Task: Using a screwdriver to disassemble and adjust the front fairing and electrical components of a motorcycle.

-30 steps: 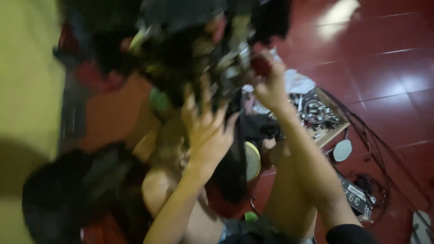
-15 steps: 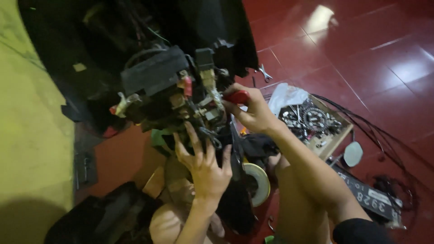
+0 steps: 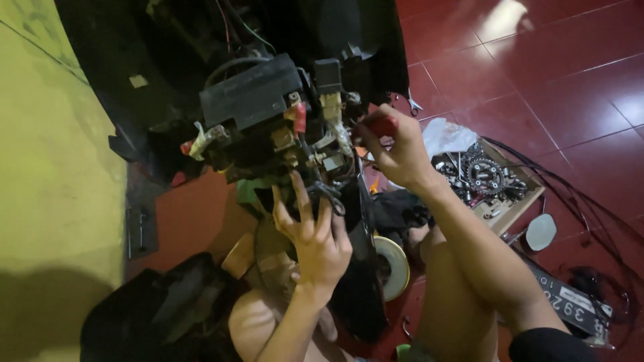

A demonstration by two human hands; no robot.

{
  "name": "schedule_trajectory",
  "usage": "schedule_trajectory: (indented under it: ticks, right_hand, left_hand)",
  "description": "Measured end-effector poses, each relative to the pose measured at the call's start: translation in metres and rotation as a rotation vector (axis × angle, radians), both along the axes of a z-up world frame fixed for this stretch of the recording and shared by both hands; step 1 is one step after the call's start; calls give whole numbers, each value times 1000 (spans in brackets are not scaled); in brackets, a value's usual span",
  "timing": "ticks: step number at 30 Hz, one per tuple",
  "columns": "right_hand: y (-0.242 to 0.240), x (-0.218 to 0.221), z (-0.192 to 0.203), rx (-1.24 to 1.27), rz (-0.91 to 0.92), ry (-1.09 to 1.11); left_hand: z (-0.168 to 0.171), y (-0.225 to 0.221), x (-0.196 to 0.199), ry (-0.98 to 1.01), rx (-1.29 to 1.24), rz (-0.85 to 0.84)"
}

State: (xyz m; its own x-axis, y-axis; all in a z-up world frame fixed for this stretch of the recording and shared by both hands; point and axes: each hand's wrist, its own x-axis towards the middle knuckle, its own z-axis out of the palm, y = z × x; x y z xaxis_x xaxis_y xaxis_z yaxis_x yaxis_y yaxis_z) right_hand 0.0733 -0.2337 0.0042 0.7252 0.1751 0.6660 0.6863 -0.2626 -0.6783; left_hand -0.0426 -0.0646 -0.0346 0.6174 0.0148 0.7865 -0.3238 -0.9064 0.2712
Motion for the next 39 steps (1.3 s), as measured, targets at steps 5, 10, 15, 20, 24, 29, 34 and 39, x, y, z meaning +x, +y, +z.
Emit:
schedule_trajectory:
  ticks: [5, 10, 15, 20, 24, 29, 34, 39]
  right_hand:
    - [-5, 1, -13, 66, 61, 111]
    - [-13, 1, -12, 59, 3, 91]
    - [-15, 2, -18, 57, 58, 176]
    - [-16, 5, -20, 38, 9, 78]
    - [-23, 0, -23, 67, 83, 243]
    - [-25, -11, -6, -25, 72, 244]
    - [-29, -7, -14, -145, -80, 80]
    - [-27, -14, -7, -72, 104, 314]
  left_hand:
    - [-3, 3, -3, 10, 10, -31]
    - [-4, 2, 0, 29, 26, -34]
    - [-9, 2, 0, 7, 52, -32]
    - [2, 1, -1, 7, 24, -44]
    - [-2, 7, -1, -10, -139, -120]
    - [20, 10, -10, 172, -328, -175]
    - [18, 5, -9, 152, -323, -163]
    - [12, 2, -7, 190, -335, -171]
